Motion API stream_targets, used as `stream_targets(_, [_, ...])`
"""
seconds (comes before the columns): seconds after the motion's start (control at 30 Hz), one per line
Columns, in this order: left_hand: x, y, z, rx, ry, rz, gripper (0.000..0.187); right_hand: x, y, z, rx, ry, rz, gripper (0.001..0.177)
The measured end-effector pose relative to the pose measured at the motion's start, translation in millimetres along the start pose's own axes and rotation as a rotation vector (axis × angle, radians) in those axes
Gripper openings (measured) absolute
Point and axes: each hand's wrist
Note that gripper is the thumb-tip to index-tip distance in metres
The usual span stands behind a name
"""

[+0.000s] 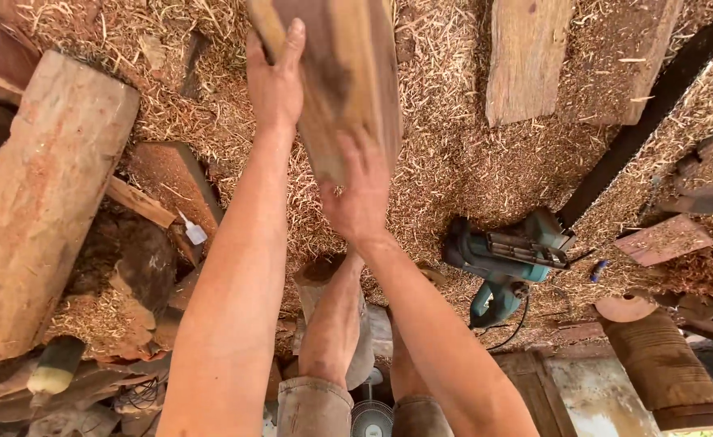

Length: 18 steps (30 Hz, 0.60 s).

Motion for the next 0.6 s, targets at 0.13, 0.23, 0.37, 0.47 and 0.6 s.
stream_targets(0.13, [8.7, -28.5, 0.8, 0.001, -0.005, -0.003, 0.106, 14.3, 44.2, -6.5, -0.292, 0.03, -0.181, 0.096])
stream_targets(0.23, [12.2, -48.4, -8.6, 0.078, 0.053, 0.089, 0.12, 39.8, 43.4, 10.4, -0.69, -0.334, 0.072, 0.105])
stream_targets(0.37, [6.4, -67.8, -10.3, 0.049, -0.018, 0.11, 0.104, 43.6, 50.5, 8.8, -0.802, -0.417, 0.421, 0.071])
stream_targets(0.47, [4.6, -48.2, -7.6, 0.045, -0.023, 0.165, 0.116, 42.9, 61.8, 0.1, -0.787, -0.394, 0.513, 0.055])
stream_targets(0.6, [23.6, 10.2, 7.4, -0.02, 0.021, 0.295, 0.116, 47.9, 67.7, -11.4, -0.75, -0.289, 0.488, 0.054])
Point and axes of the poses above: each hand's wrist, its own z-axis towards the middle knuckle, its own x-axis out of the back of the hand, y = z × x, and after that the axes turned 5 degrees about -y, right-handed
